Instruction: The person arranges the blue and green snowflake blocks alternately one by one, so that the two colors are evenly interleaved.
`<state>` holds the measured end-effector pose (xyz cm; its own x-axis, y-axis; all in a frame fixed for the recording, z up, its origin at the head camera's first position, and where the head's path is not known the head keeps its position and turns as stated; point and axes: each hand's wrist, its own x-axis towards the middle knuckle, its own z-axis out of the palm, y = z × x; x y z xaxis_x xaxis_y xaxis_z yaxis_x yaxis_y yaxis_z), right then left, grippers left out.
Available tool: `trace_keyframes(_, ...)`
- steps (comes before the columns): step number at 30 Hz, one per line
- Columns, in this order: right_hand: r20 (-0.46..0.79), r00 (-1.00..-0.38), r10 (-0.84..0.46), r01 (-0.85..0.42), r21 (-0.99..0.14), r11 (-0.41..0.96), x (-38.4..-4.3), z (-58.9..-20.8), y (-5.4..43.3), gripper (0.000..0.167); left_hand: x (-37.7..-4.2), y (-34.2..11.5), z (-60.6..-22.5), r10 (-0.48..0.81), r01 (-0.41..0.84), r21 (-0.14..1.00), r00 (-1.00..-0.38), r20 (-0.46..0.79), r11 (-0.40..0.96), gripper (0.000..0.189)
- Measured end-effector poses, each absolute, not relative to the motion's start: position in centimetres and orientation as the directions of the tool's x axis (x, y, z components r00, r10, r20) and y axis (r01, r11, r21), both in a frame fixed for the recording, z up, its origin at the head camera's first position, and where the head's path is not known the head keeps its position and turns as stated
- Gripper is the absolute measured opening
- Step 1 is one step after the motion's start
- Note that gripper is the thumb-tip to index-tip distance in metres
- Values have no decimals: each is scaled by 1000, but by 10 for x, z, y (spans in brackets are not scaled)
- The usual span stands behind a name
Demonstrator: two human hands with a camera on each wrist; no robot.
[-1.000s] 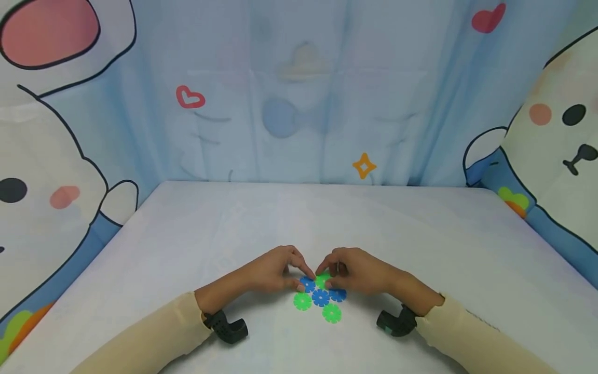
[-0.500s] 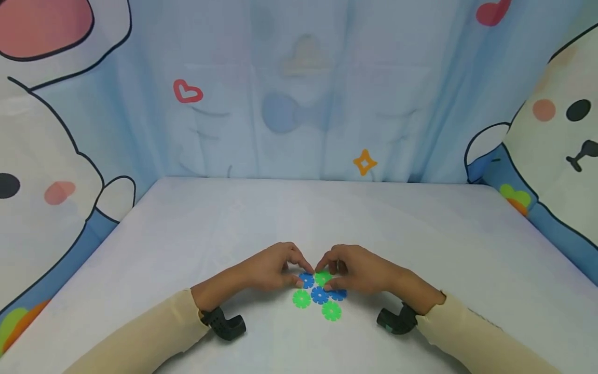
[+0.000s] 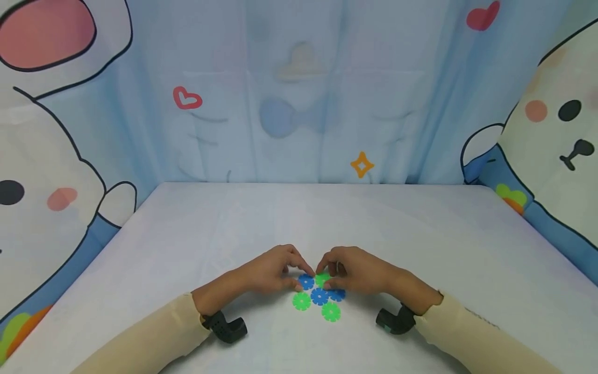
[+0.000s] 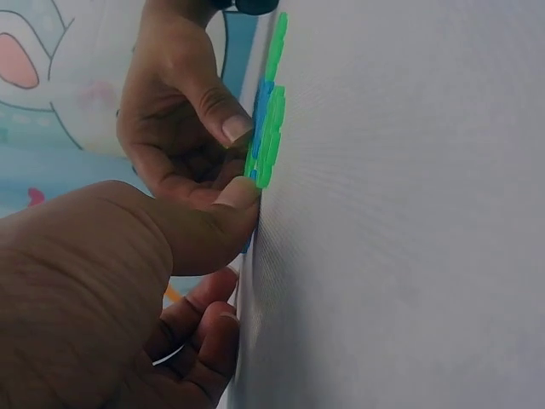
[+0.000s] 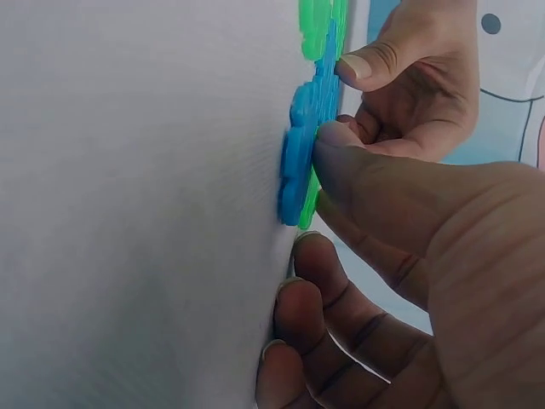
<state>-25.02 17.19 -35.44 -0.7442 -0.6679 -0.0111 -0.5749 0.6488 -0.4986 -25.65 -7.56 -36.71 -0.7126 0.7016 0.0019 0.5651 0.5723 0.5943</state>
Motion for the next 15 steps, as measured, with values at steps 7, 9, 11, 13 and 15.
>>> trace_keyframes(7,-29,-753,-658,-561,-496,663,-249,-353,171,24,-255,-74,-367,716,612,536,-698,20,582,24)
trace_keyframes(9,-29,-753,-658,-560,-496,663,-249,-353,171,23,-254,-74,-366,713,616,519,-701,17,593,23)
trace_keyframes(11,-29,-752,-659,-561,-497,662,-248,-353,171,23,-253,-74,-365,708,614,507,-706,10,605,23)
trace_keyframes(13,-31,-753,-657,-558,-498,664,-248,-353,171,23,-252,-74,-364,706,614,495,-709,4,614,22)
trace_keyframes(15,-41,-756,-654,-552,-497,669,-248,-353,170,23,-252,-74,-364,705,617,483,-709,0,621,21)
